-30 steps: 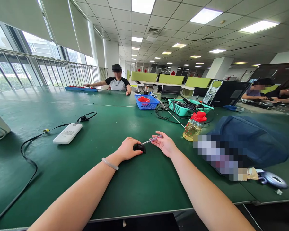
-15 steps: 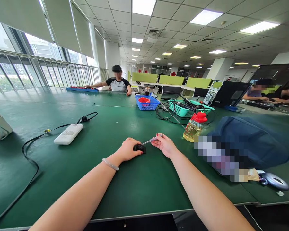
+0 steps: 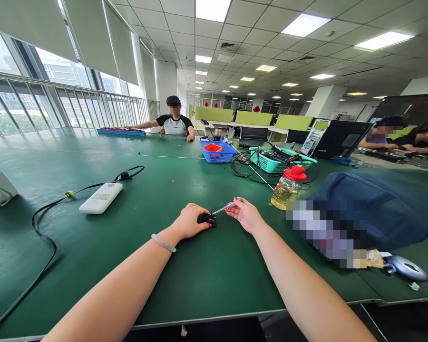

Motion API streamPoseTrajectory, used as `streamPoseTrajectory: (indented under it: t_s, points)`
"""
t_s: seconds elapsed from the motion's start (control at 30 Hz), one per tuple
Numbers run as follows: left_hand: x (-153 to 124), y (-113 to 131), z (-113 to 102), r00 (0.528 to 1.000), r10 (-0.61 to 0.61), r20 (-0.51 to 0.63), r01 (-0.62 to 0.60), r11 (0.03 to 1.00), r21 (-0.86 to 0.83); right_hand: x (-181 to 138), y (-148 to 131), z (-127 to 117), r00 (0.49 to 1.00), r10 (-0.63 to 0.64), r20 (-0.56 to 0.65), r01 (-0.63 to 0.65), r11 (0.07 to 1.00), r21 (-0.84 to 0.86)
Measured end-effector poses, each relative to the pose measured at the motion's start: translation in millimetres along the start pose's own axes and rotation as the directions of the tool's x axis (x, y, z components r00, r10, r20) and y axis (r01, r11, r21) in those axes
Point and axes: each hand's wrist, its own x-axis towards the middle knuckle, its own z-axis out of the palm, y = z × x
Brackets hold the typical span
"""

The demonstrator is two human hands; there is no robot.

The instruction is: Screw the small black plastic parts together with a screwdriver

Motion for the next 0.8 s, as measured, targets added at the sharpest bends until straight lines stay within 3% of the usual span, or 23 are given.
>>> streamPoseTrajectory:
  t_s: [0.27,0.43,0.57,0.8]
  points:
    - [1,-3,1,0.998,-0.057,-0.024,0.058,0.998,0.031,0,-2,0,0.997,-0.072,-0.035,0.071,0.997,-0.042]
    - [1,-6,4,0.995,-0.095,-0.041,0.097,0.994,0.048,-5,-8,5,0.974,-0.223,-0.029,0.22,0.972,-0.079]
    - [1,-6,4,0.994,-0.098,-0.042,0.1,0.994,0.044,-12,-9,15,0.905,-0.415,0.088,0.424,0.873,-0.241]
    - [3,-10,6,0.993,-0.11,-0.051,0.111,0.993,0.026,-31,-11,32,0.835,-0.466,0.292,0.547,0.649,-0.528]
